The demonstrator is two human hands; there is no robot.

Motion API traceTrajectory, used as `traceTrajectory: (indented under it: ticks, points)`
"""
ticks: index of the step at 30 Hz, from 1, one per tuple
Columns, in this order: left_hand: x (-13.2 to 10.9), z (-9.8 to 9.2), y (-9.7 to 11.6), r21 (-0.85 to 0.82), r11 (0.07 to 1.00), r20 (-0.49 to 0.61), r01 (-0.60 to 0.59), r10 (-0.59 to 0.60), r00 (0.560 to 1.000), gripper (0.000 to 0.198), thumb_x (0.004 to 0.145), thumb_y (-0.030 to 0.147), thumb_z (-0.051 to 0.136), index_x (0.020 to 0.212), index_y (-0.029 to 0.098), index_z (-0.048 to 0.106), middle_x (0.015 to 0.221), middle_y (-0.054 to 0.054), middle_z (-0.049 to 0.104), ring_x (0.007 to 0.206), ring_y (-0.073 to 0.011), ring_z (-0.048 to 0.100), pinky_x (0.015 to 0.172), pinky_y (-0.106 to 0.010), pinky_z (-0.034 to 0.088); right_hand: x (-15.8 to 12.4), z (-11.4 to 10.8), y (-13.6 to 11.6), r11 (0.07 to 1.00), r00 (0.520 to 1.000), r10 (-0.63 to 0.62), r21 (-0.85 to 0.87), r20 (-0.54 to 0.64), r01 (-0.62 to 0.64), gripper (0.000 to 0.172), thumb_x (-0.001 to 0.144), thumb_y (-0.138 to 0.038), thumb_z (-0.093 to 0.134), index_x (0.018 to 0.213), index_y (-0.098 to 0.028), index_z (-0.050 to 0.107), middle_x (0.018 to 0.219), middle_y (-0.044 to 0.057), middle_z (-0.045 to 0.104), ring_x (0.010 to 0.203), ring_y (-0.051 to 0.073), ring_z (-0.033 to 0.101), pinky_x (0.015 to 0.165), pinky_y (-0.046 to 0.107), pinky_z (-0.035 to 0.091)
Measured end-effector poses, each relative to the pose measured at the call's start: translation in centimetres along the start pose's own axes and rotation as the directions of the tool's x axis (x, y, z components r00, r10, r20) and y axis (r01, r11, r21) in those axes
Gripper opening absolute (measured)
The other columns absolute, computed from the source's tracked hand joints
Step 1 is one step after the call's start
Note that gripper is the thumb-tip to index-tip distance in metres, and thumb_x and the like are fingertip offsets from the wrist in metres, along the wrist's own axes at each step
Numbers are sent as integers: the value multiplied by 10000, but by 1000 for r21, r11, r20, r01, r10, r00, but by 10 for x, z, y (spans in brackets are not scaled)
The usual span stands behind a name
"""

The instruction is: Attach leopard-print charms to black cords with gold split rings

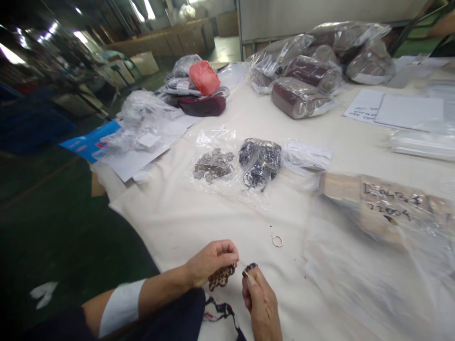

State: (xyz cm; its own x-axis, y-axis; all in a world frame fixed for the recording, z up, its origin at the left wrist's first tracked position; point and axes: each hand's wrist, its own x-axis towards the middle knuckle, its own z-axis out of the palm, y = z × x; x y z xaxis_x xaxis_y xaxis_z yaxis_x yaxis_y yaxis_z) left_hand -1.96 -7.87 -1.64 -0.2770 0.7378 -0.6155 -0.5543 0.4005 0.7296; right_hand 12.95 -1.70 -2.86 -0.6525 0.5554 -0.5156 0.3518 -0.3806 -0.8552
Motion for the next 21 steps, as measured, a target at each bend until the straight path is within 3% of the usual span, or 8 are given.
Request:
traceTrajectory:
  ticks: [4, 9, 12, 16, 21]
  points:
    - [-7, -3, -2, -60, 993, 23, 99, -98, 995, 204, 595, 237, 657, 739, 113, 583, 628, 0, 569, 516, -62, 475, 519, -180, 338, 3, 8, 15, 995, 1000, -9, -96, -10, 8, 359, 901, -445, 330, 630, -211, 346, 572, -39, 333, 546, 120, 302, 504, 258, 237]
    - [-21, -8, 2, -105, 994, 159, 17, 0, 987, 326, 603, 237, 754, 848, 128, 568, 761, -18, 606, 618, -70, 517, 595, -178, 372, 3, 15, 32, 984, 995, -80, -154, 62, 89, 336, 917, -460, 300, 688, -221, 358, 637, -35, 341, 586, 133, 352, 532, 253, 308]
    - [-26, -9, 4, -84, 996, 183, 0, 15, 983, 346, 622, 263, 775, 869, 134, 569, 797, -26, 614, 624, -71, 518, 591, -177, 377, 1, 18, 32, 973, 986, -134, -175, 102, 151, 339, 932, -463, 272, 747, -216, 413, 673, -26, 382, 606, 137, 387, 550, 251, 340]
    - [-26, -9, 5, -81, 997, 171, 21, -6, 985, 287, 618, 263, 785, 791, 112, 614, 718, -18, 593, 603, -68, 510, 576, -166, 378, -5, 23, 27, 947, 972, -227, -217, 61, 235, 354, 944, -437, 273, 691, -216, 382, 637, -33, 386, 592, 127, 416, 552, 236, 352]
    - [-24, -9, 4, -159, 983, 188, 90, -59, 980, 229, 592, 223, 797, 716, 99, 650, 772, -37, 603, 632, -78, 546, 604, -172, 403, -6, 30, 27, 900, 926, -377, -248, -25, 359, 322, 946, -366, 307, 678, -214, 401, 607, -32, 432, 559, 117, 456, 519, 223, 368]
